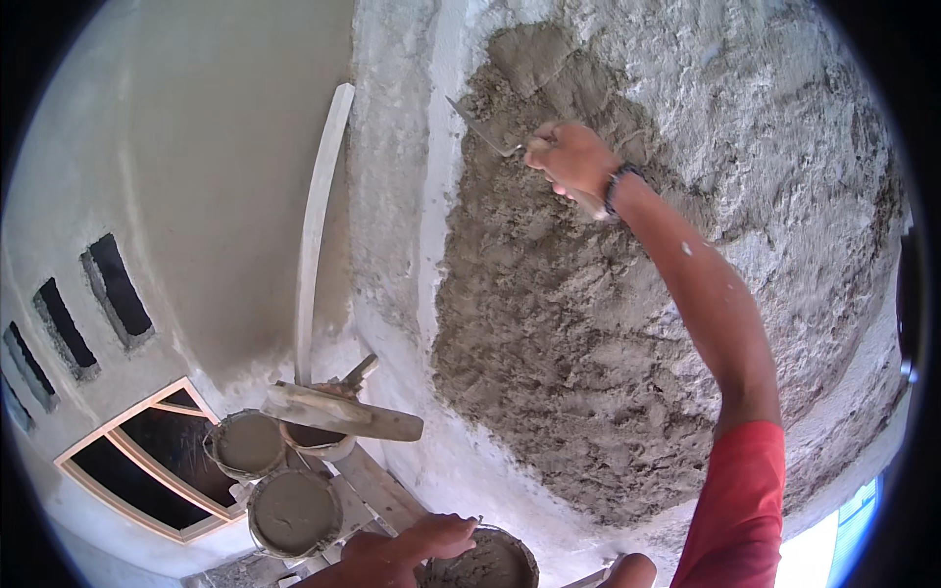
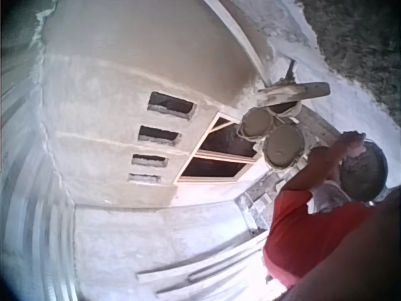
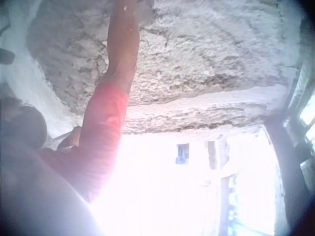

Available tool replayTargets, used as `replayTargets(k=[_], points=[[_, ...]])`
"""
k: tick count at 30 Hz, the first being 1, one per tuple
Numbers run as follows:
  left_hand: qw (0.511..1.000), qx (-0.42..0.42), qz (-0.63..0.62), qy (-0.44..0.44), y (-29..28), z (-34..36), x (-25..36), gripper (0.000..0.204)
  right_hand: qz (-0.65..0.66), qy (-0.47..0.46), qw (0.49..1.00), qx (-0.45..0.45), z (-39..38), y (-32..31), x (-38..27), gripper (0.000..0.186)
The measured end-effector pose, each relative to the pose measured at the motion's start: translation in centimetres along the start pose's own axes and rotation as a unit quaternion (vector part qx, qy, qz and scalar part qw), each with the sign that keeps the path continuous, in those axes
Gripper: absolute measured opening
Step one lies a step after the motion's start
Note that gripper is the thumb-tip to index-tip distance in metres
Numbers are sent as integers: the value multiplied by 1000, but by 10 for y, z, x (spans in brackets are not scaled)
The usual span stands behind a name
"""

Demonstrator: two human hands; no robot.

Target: The person applies mortar to a rough wall using a trowel, taking the mixture from a bucket while standing on a wooden scaffold.

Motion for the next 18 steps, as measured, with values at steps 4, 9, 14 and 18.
replayTargets(k=[4,9,14,18], points=[[1000,16,-19,6,0,1,7,42,-48,-41,997,37,57,-3,11,25],[1000,8,-18,2,-5,1,0,44,7,5,994,113,33,-62,10,26],[1000,-5,-4,16,5,19,-8,42,-82,27,990,110,2,-129,-11,28],[1000,-11,0,16,7,27,-7,39,-209,-6,972,107,-9,-155,-29,25]])
Point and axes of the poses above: each hand's wrist, its own z-axis towards the middle knuckle, its own y-axis out of the palm, x = y × z, the point moved 10 cm from there along z, towards the middle knuckle, and after that the axes turned 1 degree about y, right-handed, at the moved point
